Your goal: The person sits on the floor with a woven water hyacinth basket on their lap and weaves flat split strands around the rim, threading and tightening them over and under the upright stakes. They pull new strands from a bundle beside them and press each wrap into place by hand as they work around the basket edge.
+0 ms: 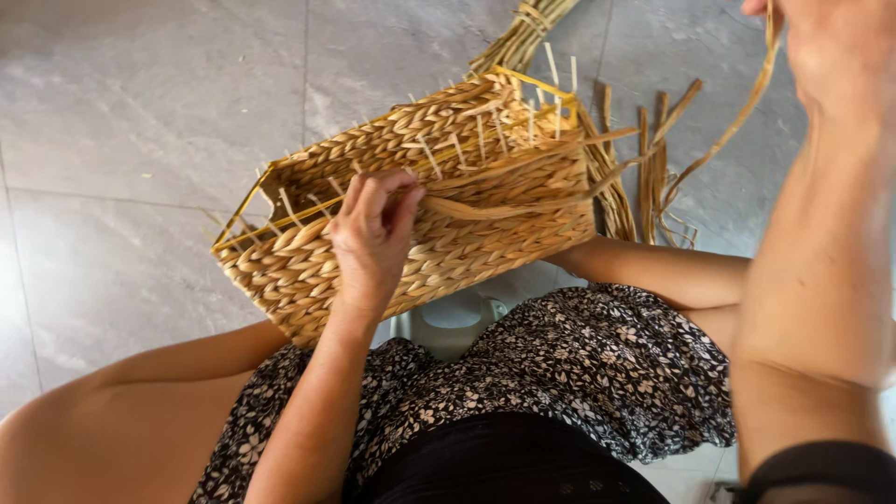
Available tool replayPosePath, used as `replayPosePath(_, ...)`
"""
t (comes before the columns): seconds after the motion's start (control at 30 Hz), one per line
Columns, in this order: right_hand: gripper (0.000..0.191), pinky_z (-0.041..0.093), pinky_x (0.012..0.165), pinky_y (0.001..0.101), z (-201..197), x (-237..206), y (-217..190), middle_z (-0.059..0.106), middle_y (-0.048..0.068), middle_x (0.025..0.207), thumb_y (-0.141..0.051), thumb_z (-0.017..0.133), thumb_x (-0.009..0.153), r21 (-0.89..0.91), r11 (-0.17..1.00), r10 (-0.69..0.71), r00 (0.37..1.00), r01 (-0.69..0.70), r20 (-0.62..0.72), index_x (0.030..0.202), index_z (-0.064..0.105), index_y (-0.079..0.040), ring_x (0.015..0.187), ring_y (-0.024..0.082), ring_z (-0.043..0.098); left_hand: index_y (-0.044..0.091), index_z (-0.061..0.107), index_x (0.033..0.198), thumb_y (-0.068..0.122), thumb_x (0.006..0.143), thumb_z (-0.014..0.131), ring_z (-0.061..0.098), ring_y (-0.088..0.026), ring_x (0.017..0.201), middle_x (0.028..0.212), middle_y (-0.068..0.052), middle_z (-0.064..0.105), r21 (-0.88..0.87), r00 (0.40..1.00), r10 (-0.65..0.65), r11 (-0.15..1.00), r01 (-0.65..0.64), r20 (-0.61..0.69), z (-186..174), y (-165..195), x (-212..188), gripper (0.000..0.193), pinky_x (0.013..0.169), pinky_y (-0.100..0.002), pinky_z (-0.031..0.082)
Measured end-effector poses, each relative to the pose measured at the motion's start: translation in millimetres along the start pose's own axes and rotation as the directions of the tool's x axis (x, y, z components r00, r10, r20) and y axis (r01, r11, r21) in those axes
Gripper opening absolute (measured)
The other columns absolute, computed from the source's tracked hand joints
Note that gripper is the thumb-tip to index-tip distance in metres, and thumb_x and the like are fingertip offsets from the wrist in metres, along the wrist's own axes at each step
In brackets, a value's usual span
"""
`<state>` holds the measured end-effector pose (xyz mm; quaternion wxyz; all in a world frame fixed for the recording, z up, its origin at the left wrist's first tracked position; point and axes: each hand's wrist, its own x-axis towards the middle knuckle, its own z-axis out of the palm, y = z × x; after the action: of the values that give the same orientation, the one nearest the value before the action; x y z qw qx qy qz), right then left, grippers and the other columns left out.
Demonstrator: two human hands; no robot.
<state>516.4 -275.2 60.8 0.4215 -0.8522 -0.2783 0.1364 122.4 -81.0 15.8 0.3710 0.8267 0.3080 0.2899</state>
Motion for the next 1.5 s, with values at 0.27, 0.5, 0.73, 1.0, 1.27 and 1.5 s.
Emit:
replayPosePath(0.27, 0.008, 0.061, 0.072, 0.0260, 105.2, -85.9, -106.0, 0.072, -0.001, 0.100, -0.012, 0.075, 0.100, 0.007, 0.946, -0.276, 0.789, 0.326, 0.549, 0.108, 0.073, -0.013, 0.085, 0.012, 0.069, 0.007, 0.066, 0.101, 0.006, 0.094, 0.080, 0.064, -0.022, 0.081, 0.090, -0.004, 0.067, 0.089, 0.998, 0.052, 0.995, -0.050, -0.024, 9.5, 3.7, -1.0, 0.015, 0.075, -0.037, 0.055)
replayPosePath(0.5, 0.011, 0.057, 0.073, 0.0302, 166.5, -110.0, -92.9, 0.070, 0.001, 0.097, -0.015, 0.076, 0.097, 0.029, 0.904, -0.377, 0.764, 0.427, 0.523, 0.104, 0.071, -0.008, 0.083, 0.014, 0.069, 0.006, 0.064, 0.104, 0.003, 0.096, 0.075, 0.070, -0.022, 0.100, 0.115, -0.004, 0.073, -0.010, 0.995, 0.100, 0.995, -0.099, 0.024, 0.3, -2.8, -15.1, 0.014, 0.088, -0.036, 0.057)
replayPosePath(0.73, 0.023, 0.057, 0.070, 0.0333, 183.6, -113.3, -101.9, 0.069, 0.000, 0.090, -0.024, 0.080, 0.090, -0.062, 0.903, -0.318, 0.760, 0.424, 0.567, 0.109, 0.075, -0.012, 0.081, 0.016, 0.069, 0.006, 0.066, 0.102, 0.000, 0.093, 0.074, 0.070, -0.025, 0.108, 0.132, -0.007, 0.068, -0.081, 0.996, 0.089, 0.993, -0.087, 0.030, 0.7, -2.5, -23.7, 0.014, 0.094, -0.036, 0.057)
replayPosePath(1.0, 0.019, 0.055, 0.074, 0.0387, 195.2, -111.9, -97.1, 0.067, 0.001, 0.092, -0.028, 0.081, 0.090, -0.207, 0.777, -0.395, 0.716, 0.595, 0.575, 0.098, 0.074, -0.012, 0.087, 0.021, 0.065, 0.006, 0.065, 0.097, 0.002, 0.091, 0.073, 0.066, -0.029, 0.103, 0.134, -0.012, 0.069, -0.033, 0.987, 0.147, 0.989, -0.145, 0.058, 2.0, -1.6, -21.4, 0.011, 0.091, -0.039, 0.056)
replayPosePath(1.27, 0.024, 0.050, 0.081, 0.0389, 188.6, -117.2, -96.6, 0.065, 0.003, 0.094, -0.034, 0.082, 0.089, -0.371, 0.581, -0.555, 0.687, 0.724, 0.470, 0.099, 0.075, -0.014, 0.091, 0.022, 0.060, 0.005, 0.057, 0.105, 0.009, 0.100, 0.071, 0.077, -0.021, 0.074, 0.093, -0.007, 0.077, -0.050, 0.990, -0.111, 0.992, 0.116, 0.091, 10.2, -2.3, 3.6, 0.015, 0.062, -0.035, 0.060)
replayPosePath(1.5, 0.022, 0.051, 0.082, 0.0402, 159.8, -144.2, -91.1, 0.067, 0.002, 0.093, -0.032, 0.078, 0.086, -0.403, 0.525, -0.440, 0.644, 0.750, 0.626, 0.093, 0.073, -0.012, 0.089, 0.020, 0.063, 0.003, 0.049, 0.108, 0.008, 0.099, 0.068, 0.076, -0.015, 0.070, 0.092, -0.008, 0.079, -0.248, 0.920, -0.270, 0.906, 0.343, 0.283, 5.3, -4.1, 15.5, 0.022, 0.056, -0.029, 0.060)
